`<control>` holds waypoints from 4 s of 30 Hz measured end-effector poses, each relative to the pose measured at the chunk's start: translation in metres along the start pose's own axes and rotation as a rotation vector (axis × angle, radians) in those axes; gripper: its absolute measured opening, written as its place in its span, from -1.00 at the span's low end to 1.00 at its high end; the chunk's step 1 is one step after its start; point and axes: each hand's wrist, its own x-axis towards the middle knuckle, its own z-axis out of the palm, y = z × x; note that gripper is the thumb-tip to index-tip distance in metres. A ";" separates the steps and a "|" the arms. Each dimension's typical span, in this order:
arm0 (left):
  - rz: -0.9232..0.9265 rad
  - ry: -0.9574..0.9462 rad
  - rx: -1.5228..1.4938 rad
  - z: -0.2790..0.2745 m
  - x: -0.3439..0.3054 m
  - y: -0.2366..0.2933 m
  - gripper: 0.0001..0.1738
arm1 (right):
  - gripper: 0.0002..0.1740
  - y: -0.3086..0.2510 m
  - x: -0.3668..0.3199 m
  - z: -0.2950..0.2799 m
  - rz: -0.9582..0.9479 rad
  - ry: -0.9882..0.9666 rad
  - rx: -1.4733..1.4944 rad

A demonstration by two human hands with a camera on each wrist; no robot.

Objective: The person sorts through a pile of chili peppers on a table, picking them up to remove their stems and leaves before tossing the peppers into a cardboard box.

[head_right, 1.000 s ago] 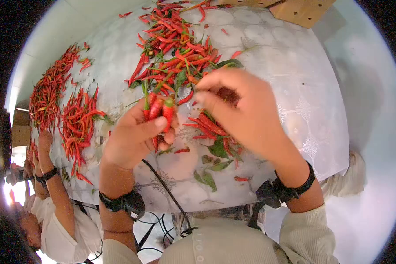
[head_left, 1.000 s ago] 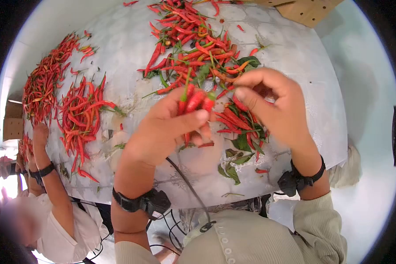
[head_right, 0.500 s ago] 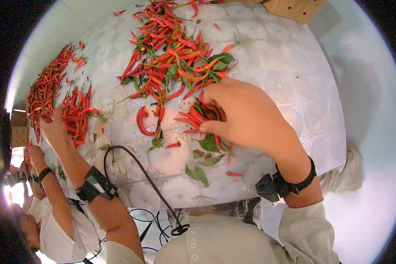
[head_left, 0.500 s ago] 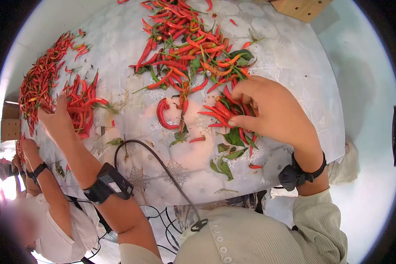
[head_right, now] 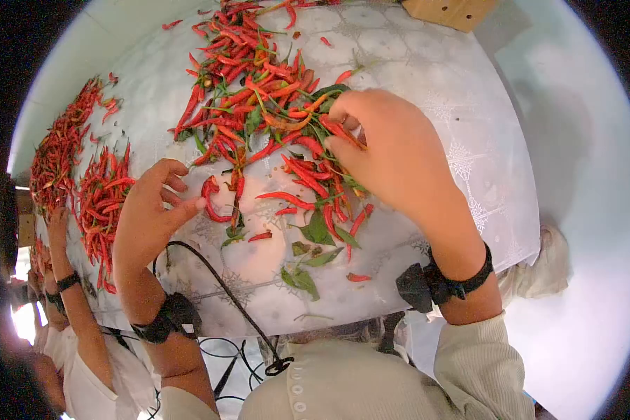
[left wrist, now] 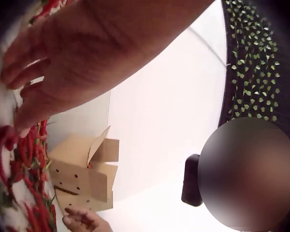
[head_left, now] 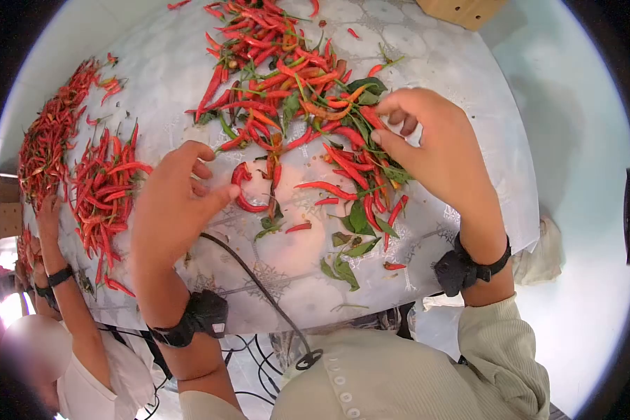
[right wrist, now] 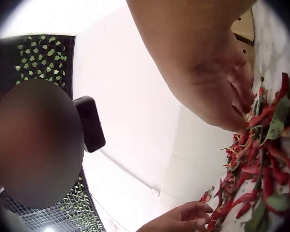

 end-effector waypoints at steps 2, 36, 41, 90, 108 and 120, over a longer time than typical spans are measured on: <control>-0.036 -0.096 0.000 0.001 -0.004 0.015 -0.46 | -0.82 -0.009 -0.002 -0.009 0.134 -0.236 0.075; 0.103 -0.299 -0.688 0.024 0.001 0.029 -0.85 | -0.87 -0.014 -0.003 -0.012 0.127 -0.370 0.327; 0.104 -0.311 -0.945 0.036 0.001 0.037 -0.79 | -0.84 -0.023 -0.004 0.001 0.266 -0.437 0.821; -0.163 -0.201 -1.159 0.028 0.007 0.024 -0.77 | -0.70 -0.004 -0.005 0.009 0.114 -0.222 0.041; -0.139 -0.002 -1.242 0.007 0.012 0.008 -0.80 | -0.81 0.027 0.019 0.041 -0.175 0.087 -0.089; -0.135 0.551 -1.009 -0.033 0.020 -0.045 -0.76 | -0.70 -0.001 0.009 0.024 0.273 0.012 0.628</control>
